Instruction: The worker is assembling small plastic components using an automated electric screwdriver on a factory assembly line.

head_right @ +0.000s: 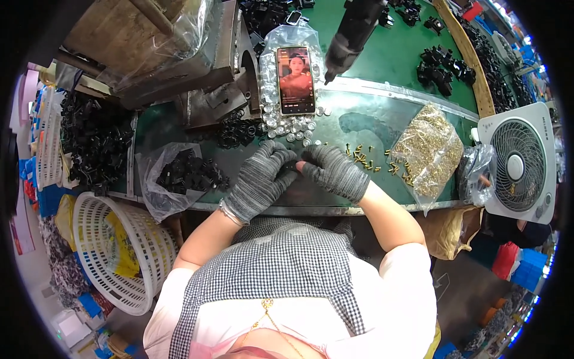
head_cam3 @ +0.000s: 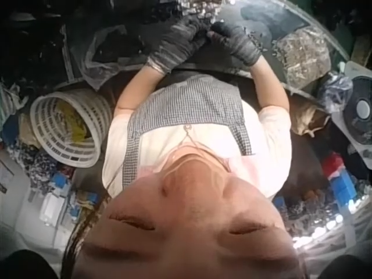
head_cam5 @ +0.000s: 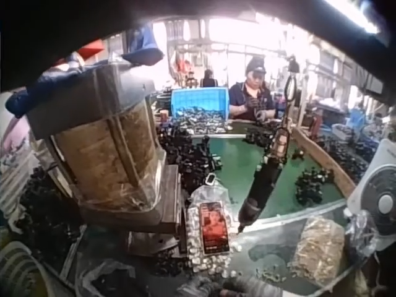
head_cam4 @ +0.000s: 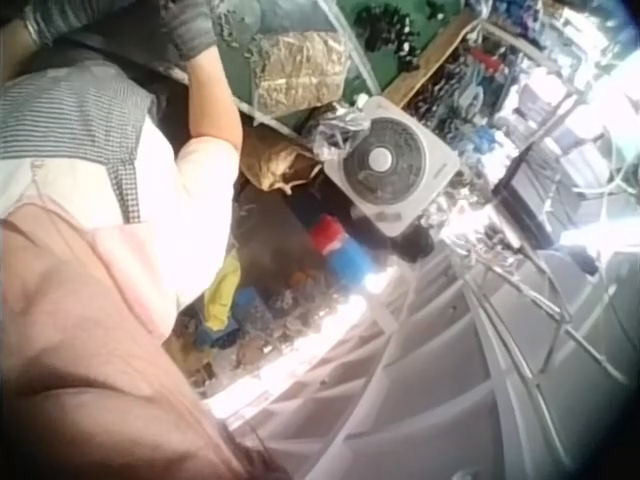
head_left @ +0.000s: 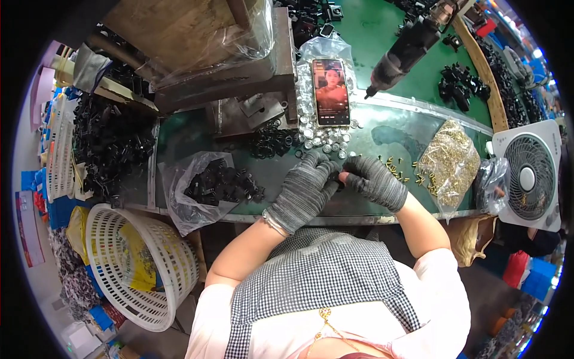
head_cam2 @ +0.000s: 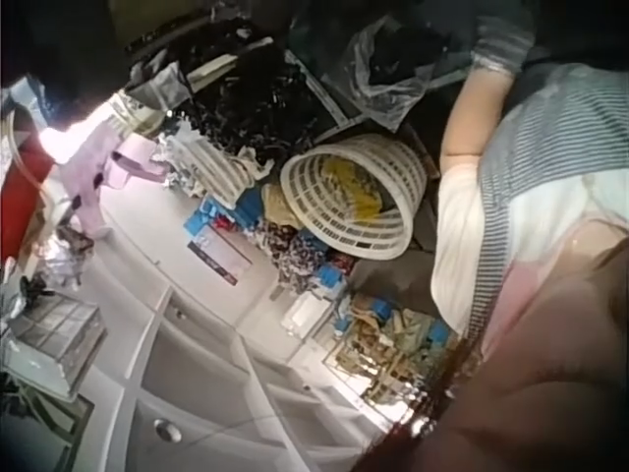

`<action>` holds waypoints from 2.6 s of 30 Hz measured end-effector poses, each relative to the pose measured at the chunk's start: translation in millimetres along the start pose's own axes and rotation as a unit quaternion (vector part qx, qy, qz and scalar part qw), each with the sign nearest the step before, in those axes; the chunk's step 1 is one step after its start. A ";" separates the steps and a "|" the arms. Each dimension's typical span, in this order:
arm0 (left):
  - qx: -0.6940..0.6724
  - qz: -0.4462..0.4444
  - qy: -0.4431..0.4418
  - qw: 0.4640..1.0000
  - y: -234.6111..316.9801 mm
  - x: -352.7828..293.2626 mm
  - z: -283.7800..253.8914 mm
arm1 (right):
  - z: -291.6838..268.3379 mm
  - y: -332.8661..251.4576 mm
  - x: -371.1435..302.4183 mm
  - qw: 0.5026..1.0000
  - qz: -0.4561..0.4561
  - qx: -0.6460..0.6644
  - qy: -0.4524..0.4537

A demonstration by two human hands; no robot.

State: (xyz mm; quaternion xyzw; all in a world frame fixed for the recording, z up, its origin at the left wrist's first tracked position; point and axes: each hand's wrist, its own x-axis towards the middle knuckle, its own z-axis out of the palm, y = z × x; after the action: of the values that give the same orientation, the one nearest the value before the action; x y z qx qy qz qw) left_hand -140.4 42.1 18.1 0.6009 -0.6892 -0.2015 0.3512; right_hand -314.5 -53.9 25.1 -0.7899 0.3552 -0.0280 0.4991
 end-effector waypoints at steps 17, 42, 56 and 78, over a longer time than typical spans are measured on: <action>-0.003 0.023 0.035 0.999 -8.2 32.7 35.2 | -138.6 -28.0 89.9 0.866 -0.289 0.187 0.364; -0.053 0.020 0.065 0.996 -13.8 29.7 38.9 | -22.1 -24.2 43.7 0.831 -0.191 0.482 0.202; -0.063 0.030 0.074 0.995 -15.6 29.3 40.1 | -16.9 -15.8 50.2 0.818 -0.210 0.484 0.228; 0.158 -0.045 0.233 0.958 -70.6 17.5 -97.2 | -27.9 31.1 27.3 0.944 -0.201 -0.257 -0.056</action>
State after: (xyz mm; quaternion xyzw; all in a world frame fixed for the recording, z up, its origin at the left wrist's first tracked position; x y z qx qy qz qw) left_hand -21.9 25.3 38.3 0.7097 -0.5831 0.0404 0.3933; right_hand -321.9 -99.2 5.4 -0.9465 0.1558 0.0086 0.2826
